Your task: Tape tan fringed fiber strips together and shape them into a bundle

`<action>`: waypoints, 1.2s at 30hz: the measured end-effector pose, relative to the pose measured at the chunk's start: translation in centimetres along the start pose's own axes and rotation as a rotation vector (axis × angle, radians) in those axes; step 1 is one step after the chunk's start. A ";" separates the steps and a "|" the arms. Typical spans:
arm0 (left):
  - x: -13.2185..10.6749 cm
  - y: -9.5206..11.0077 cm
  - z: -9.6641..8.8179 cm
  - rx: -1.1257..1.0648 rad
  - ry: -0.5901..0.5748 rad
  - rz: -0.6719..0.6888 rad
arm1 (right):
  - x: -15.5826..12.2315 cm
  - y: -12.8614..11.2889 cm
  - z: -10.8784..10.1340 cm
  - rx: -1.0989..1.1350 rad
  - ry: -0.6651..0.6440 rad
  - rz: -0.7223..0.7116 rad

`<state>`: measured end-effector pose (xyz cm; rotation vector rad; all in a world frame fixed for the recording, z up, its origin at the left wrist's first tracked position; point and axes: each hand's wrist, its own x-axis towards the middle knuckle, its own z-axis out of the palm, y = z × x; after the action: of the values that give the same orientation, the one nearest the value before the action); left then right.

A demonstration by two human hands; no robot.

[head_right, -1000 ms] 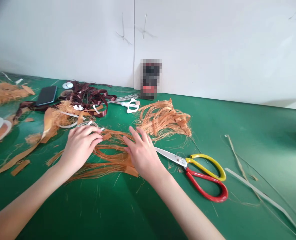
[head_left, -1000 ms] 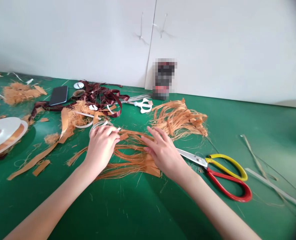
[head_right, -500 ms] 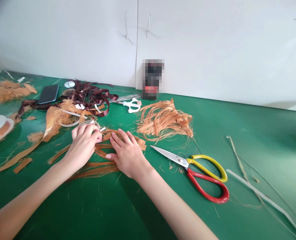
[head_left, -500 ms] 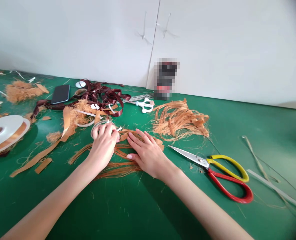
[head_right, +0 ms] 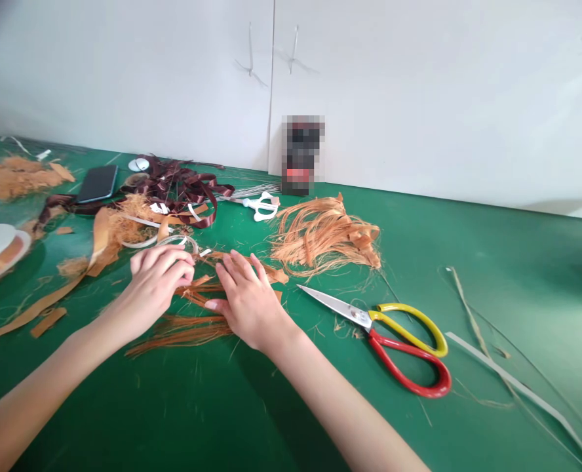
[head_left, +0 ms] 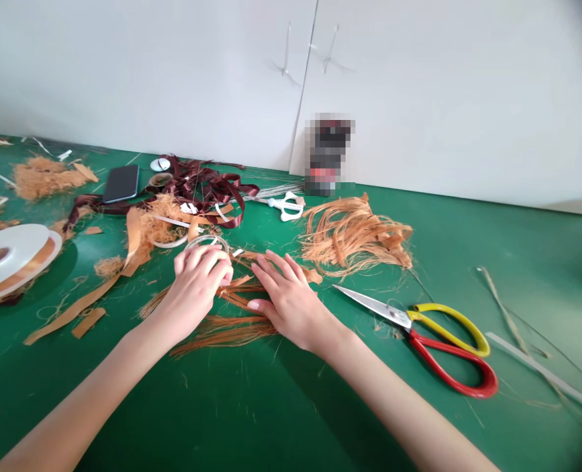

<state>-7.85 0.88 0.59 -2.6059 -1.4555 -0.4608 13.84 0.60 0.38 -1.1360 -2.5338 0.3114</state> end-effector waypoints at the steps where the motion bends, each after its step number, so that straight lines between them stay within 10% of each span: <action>1: 0.1 0.1 0.0 -0.011 0.000 0.007 | 0.1 0.0 0.0 0.000 0.033 -0.002; 17: 1.2 1.6 -0.6 -0.115 0.105 0.114 | 1.3 0.2 0.0 0.260 0.238 0.074; 36: 1.9 1.2 -0.9 -0.990 0.124 -0.566 | 0.5 1.6 -1.5 0.188 0.080 0.039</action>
<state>-6.06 1.57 2.09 -2.5649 -2.3386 -1.7543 15.22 2.07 1.31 -1.1036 -2.3588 0.4927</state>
